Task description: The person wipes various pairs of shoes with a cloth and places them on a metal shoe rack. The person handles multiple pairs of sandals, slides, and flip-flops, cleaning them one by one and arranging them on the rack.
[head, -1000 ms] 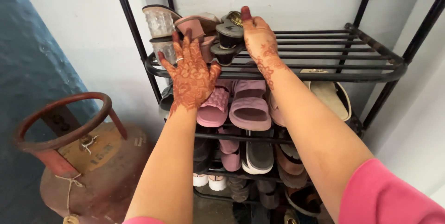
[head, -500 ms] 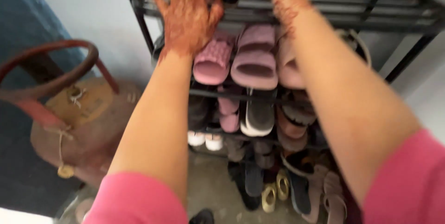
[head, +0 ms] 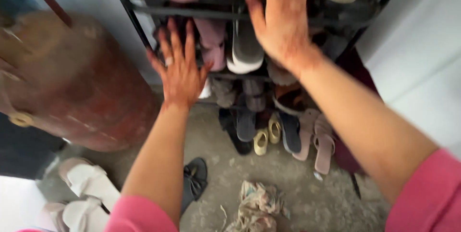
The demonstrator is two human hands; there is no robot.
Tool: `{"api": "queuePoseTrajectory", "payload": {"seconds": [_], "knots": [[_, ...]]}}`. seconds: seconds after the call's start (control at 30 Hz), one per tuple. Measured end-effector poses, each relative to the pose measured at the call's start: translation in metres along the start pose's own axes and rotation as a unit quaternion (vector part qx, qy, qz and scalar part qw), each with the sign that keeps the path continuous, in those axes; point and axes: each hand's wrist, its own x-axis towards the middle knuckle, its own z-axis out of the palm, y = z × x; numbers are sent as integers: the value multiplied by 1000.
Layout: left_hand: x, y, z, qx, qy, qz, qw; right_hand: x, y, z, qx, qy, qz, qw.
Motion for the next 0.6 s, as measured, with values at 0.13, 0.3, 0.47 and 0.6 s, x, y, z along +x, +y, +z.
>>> {"api": "queuePoseTrajectory", "payload": {"seconds": [0.13, 0.3, 0.47, 0.6], "knots": [[-114, -12, 65, 2, -36, -32, 999, -151, -35, 16, 124, -115, 18, 985], [-258, -27, 89, -2, -151, -49, 987, -341, -84, 45, 184, -247, 97, 946], [-376, -47, 79, -7, -184, -113, 976, -452, -128, 53, 145, -423, 181, 876], [-455, -44, 77, -24, -227, -242, 943, -474, -172, 25, 65, -673, 233, 699]]}}
